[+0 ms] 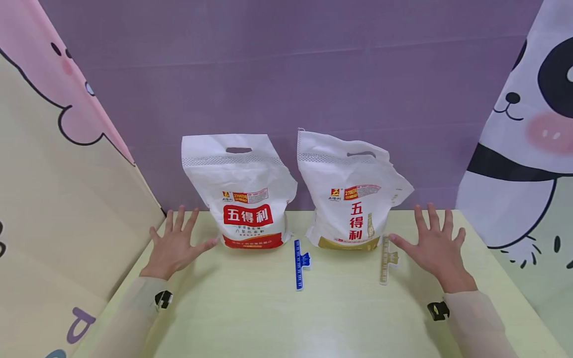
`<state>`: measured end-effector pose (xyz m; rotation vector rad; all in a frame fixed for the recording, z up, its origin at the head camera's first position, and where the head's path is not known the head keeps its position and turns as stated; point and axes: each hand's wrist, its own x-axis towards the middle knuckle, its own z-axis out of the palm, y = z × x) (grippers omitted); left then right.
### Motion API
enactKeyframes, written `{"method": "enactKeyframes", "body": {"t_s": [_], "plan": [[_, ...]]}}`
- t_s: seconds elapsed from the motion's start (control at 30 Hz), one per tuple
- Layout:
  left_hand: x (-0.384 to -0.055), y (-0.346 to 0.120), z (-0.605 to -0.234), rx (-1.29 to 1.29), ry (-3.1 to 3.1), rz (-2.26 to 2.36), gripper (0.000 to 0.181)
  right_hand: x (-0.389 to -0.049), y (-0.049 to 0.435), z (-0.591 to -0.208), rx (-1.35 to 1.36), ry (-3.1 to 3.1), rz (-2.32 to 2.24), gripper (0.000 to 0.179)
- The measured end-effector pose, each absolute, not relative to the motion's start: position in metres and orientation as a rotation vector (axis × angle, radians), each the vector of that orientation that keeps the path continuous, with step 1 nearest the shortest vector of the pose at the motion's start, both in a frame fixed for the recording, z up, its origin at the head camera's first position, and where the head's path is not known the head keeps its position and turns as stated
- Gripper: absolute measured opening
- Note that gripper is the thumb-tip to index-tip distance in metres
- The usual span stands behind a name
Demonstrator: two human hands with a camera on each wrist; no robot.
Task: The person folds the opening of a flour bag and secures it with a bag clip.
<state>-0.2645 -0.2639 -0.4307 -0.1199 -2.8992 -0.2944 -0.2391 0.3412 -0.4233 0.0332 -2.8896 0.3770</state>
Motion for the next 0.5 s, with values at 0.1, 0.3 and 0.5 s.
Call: {"method": "enactKeyframes", "body": {"t_s": [0.1,0.3,0.5], "plan": [[-0.262,-0.262,-0.431,-0.119,-2.899,-0.292,0.107,-0.235,0.338,-0.422,0.048,-2.885,0.377,0.107],[-0.257,-0.258,-0.432,-0.109,-2.887,-0.283,0.105,-0.226,0.326,-0.419,0.067,-2.857,0.383,0.106],[-0.253,-0.251,-0.430,-0.119,-2.866,-0.317,0.102,-0.218,0.315,-0.412,0.134,-2.804,0.373,0.094]]}}
